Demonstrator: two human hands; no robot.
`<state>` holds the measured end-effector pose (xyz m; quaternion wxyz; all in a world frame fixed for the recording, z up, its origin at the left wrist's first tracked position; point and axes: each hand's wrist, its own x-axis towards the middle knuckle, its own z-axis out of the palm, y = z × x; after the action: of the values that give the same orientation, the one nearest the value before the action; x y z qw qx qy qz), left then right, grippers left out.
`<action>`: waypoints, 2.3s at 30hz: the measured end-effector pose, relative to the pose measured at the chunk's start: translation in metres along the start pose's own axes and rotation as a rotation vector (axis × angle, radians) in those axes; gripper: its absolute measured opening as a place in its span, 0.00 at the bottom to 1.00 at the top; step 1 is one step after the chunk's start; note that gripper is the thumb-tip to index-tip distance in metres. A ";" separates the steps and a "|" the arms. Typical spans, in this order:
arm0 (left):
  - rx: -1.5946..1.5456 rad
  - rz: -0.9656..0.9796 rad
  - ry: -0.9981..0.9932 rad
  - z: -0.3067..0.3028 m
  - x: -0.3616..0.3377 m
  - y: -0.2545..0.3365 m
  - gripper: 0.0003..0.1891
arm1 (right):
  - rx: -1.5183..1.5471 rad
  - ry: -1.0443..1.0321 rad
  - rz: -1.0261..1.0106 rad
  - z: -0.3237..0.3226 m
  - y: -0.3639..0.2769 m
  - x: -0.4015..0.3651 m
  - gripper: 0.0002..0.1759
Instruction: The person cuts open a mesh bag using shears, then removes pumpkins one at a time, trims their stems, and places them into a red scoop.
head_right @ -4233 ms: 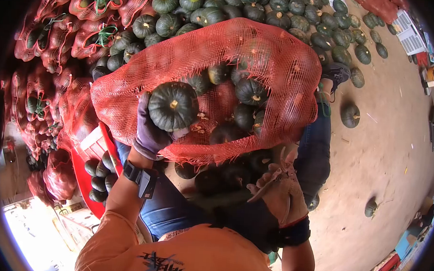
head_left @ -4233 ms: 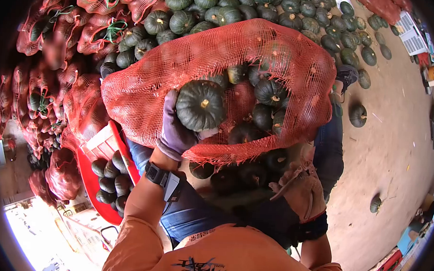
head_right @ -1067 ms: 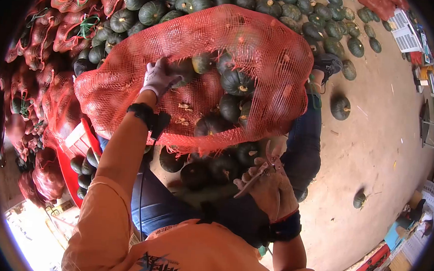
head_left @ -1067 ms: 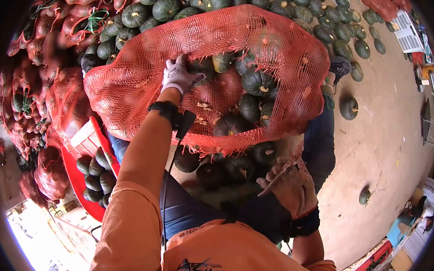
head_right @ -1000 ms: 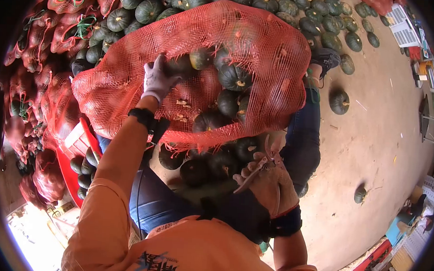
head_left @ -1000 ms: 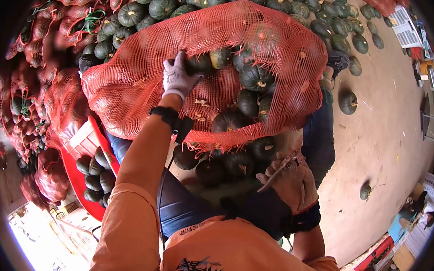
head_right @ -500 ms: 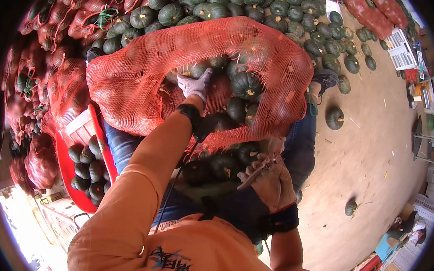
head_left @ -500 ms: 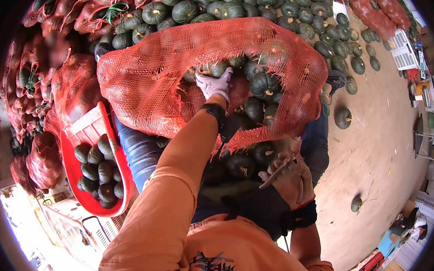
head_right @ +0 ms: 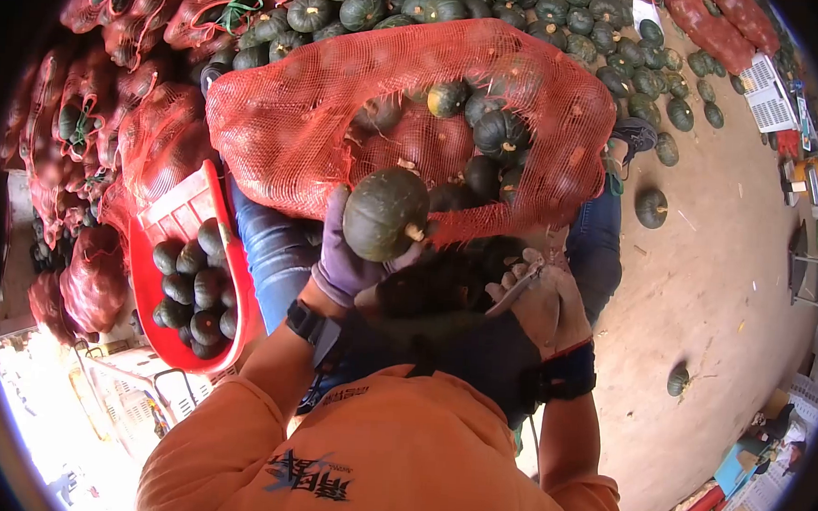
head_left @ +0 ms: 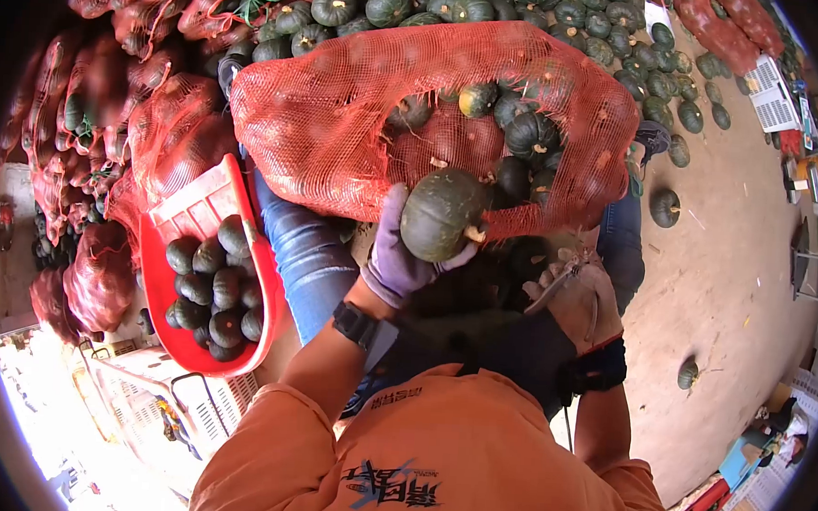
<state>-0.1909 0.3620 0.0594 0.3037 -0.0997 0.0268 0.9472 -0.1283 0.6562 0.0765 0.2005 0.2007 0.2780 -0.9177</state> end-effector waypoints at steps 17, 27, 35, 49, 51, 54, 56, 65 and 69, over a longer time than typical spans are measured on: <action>0.178 0.157 0.007 -0.020 -0.052 -0.036 0.44 | -2.223 0.028 -0.698 0.092 0.070 -0.030 0.22; 0.461 0.196 0.102 -0.026 -0.058 -0.029 0.44 | -1.380 -0.062 0.166 0.117 0.063 -0.031 0.13; 0.201 0.356 0.107 -0.019 -0.110 0.044 0.46 | -0.056 0.196 -0.021 0.062 0.008 -0.024 0.10; 1.787 1.616 1.112 0.061 -0.243 0.231 0.29 | 0.072 0.188 -0.065 0.020 -0.014 -0.007 0.19; 1.356 1.159 0.601 0.079 -0.131 0.185 0.28 | 0.085 0.183 -0.065 0.003 -0.012 -0.002 0.14; 1.249 0.466 0.387 0.067 0.007 0.117 0.28 | 0.104 0.144 -0.085 -0.020 -0.005 0.003 0.27; 1.295 0.206 0.440 0.037 0.094 0.096 0.38 | 0.092 0.205 -0.071 -0.009 -0.006 0.005 0.28; 1.716 0.442 0.915 -0.098 0.289 0.070 0.21 | 0.245 0.215 0.084 -0.026 -0.018 0.016 0.35; 0.931 0.295 0.519 -0.037 0.178 0.086 0.25 | 0.206 0.177 0.001 -0.004 -0.024 0.014 0.36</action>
<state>-0.3765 0.3892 -0.0144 0.1633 -0.1802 0.5306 0.8120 -0.1503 0.6729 0.0771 0.1541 0.3005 0.1986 -0.9200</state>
